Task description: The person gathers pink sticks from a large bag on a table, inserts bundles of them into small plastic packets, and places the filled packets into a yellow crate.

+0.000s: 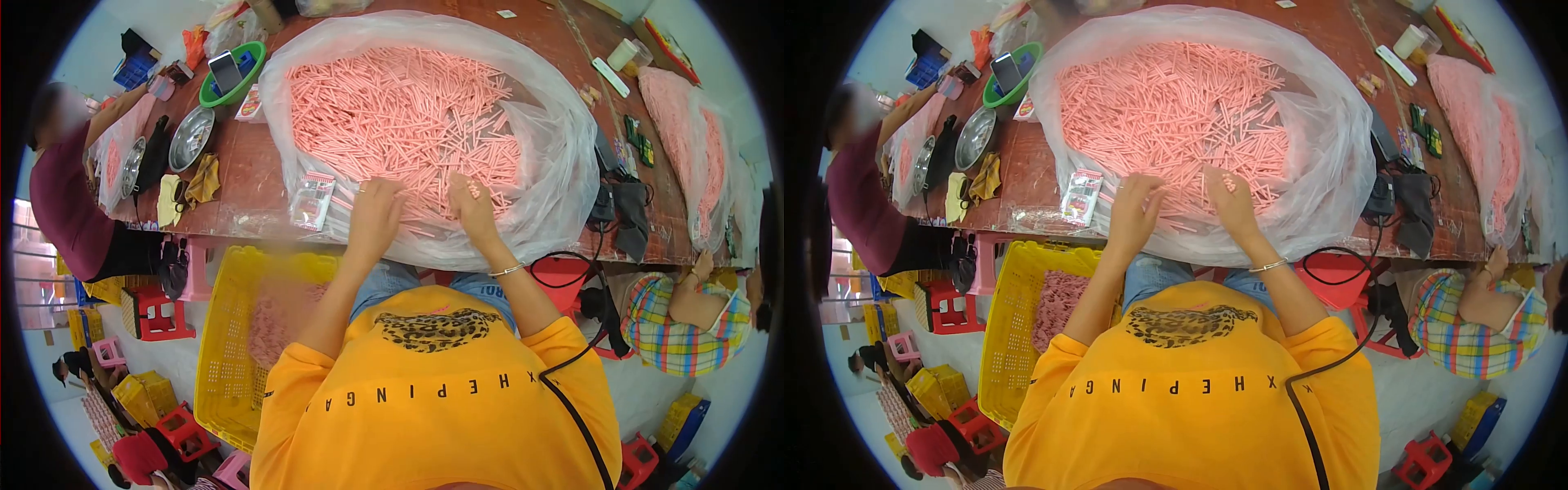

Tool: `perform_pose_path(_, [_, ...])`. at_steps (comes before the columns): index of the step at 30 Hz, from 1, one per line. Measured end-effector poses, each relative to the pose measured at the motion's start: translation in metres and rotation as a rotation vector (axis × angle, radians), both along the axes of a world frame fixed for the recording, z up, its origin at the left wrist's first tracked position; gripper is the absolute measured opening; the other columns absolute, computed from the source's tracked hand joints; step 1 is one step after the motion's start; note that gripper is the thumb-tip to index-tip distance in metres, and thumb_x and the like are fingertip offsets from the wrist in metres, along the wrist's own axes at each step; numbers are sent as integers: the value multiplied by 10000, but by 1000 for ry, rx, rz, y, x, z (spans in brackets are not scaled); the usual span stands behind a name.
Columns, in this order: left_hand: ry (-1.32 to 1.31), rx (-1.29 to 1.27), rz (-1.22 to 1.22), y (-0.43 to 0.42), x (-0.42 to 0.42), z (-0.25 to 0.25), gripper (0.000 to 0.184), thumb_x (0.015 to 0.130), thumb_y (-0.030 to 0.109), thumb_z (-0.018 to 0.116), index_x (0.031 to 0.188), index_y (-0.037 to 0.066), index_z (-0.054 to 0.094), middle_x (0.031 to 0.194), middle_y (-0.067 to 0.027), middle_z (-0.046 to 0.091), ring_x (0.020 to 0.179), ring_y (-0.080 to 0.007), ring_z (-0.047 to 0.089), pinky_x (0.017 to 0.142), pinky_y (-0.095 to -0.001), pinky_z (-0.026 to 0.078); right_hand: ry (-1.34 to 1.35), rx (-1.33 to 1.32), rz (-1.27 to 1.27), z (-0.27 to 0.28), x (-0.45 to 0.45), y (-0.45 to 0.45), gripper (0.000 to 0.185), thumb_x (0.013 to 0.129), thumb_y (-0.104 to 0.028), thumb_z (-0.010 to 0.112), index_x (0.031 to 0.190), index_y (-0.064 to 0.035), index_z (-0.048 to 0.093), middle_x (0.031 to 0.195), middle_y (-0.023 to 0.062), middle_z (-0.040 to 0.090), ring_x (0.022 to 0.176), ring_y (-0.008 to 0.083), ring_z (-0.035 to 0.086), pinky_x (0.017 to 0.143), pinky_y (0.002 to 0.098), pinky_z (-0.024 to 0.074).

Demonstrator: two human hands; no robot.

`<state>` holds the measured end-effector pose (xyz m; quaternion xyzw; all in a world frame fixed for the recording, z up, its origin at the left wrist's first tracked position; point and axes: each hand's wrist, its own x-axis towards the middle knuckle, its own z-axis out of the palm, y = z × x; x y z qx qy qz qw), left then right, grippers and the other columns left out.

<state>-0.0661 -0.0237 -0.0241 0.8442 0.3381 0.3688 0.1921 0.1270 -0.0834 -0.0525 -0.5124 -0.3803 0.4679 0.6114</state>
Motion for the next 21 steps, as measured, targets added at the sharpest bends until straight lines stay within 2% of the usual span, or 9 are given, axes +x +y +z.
perform_pose_path(4, [65, 120, 10, 22, 8, -2, 66, 792, 84, 669, 815, 39, 626, 818, -122, 574, 822, -340, 567, 721, -459, 446, 34, -70, -18, 13, 0, 1, 318, 1004, -317, 557, 829, -63, 629, 599, -71, 417, 521, 22, 341, 474, 211, 280])
perform_pose_path(10, [186, 93, -1, 34, 34, -9, 110, 758, 132, 698, 761, 49, 625, 784, -119, 570, 783, -324, 583, 697, -432, 472, 102, -105, 10, 12, 0, 3, 359, 1013, -328, 537, 744, -90, 557, 536, -82, 363, 446, 15, 284, 413, 219, 217])
perform_pose_path(16, [94, -30, 56, 44, 34, -16, 113, 734, 106, 714, 756, 54, 617, 762, -120, 573, 767, -336, 584, 666, -444, 471, 205, -102, 23, 20, 4, 4, 358, 1031, -322, 501, 788, -72, 585, 528, -99, 303, 433, 9, 233, 399, 221, 183])
perform_pose_path(21, [122, 107, 0, 40, 33, -7, 126, 721, 91, 719, 746, 41, 606, 775, -124, 574, 775, -338, 586, 667, -448, 471, 208, -111, 18, 24, 3, 9, 356, 1036, -333, 488, 833, -64, 602, 529, -99, 290, 430, 9, 225, 396, 216, 179])
